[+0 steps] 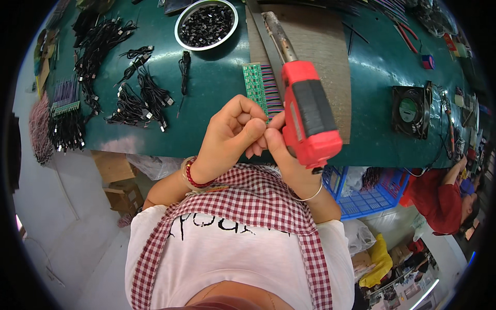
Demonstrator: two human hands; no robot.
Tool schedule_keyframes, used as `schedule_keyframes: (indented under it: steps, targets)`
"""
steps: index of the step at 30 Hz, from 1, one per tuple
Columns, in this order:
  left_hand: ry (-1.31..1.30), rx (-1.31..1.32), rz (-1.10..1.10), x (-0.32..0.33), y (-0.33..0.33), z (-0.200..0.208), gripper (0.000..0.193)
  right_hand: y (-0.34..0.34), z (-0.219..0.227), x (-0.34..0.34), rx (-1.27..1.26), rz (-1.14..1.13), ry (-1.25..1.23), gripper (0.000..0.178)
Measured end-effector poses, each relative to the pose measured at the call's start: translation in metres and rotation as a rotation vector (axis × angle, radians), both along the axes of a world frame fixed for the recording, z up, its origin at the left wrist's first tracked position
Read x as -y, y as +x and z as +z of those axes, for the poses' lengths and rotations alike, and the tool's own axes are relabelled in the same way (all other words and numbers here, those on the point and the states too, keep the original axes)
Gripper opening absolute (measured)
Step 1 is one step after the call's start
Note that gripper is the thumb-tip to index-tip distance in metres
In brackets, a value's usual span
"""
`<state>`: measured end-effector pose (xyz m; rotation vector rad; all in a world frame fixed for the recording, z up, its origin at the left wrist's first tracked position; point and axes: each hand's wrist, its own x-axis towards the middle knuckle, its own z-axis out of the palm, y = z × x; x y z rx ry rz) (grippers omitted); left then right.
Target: The person solders cable wires onto circuit boards using a soldering gun, positioning the wires against the boards and applying the tip. They then pick up, organize, and inspect the circuit boards and cables on the work table.
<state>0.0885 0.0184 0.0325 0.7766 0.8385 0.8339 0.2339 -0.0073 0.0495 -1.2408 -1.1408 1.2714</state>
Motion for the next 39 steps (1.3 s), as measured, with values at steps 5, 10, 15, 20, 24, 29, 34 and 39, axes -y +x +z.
schedule_keyframes:
  steps: [5, 10, 15, 20, 24, 29, 34, 39]
  targets:
    - [0.110, -0.003, 0.017, 0.003, -0.001, 0.000, 0.014, 0.001, 0.001, -0.002, -0.049, -0.100, -0.082, 0.046]
    - [0.489, -0.495, -0.228, -0.009, -0.021, 0.002, 0.005, 0.007, -0.002, -0.006, 0.192, 0.050, -0.065, 0.013]
    - [0.406, -0.506, -0.322, -0.032, -0.029, -0.001, 0.003, 0.010, -0.012, -0.005, 0.151, 0.009, -0.064, 0.028]
    - [0.119, -0.387, -0.257, -0.092, -0.053, -0.052, 0.011, 0.042, -0.010, 0.002, 0.011, -0.141, -0.079, 0.045]
    - [0.084, -0.385, -0.332, -0.109, -0.050, -0.062, 0.012, 0.062, -0.023, 0.014, -0.007, -0.187, -0.151, 0.046]
    - [0.076, -0.401, -0.411, -0.118, -0.052, -0.064, 0.010, 0.062, -0.030, 0.023, 0.014, -0.098, -0.200, 0.047]
    - [0.059, -0.374, -0.457, -0.121, -0.053, -0.065, 0.009, 0.059, -0.028, 0.020, -0.011, -0.075, -0.238, 0.030]
    - [0.053, -0.373, -0.459, -0.122, -0.053, -0.065, 0.008, 0.057, -0.031, 0.021, -0.015, -0.096, -0.287, 0.018]
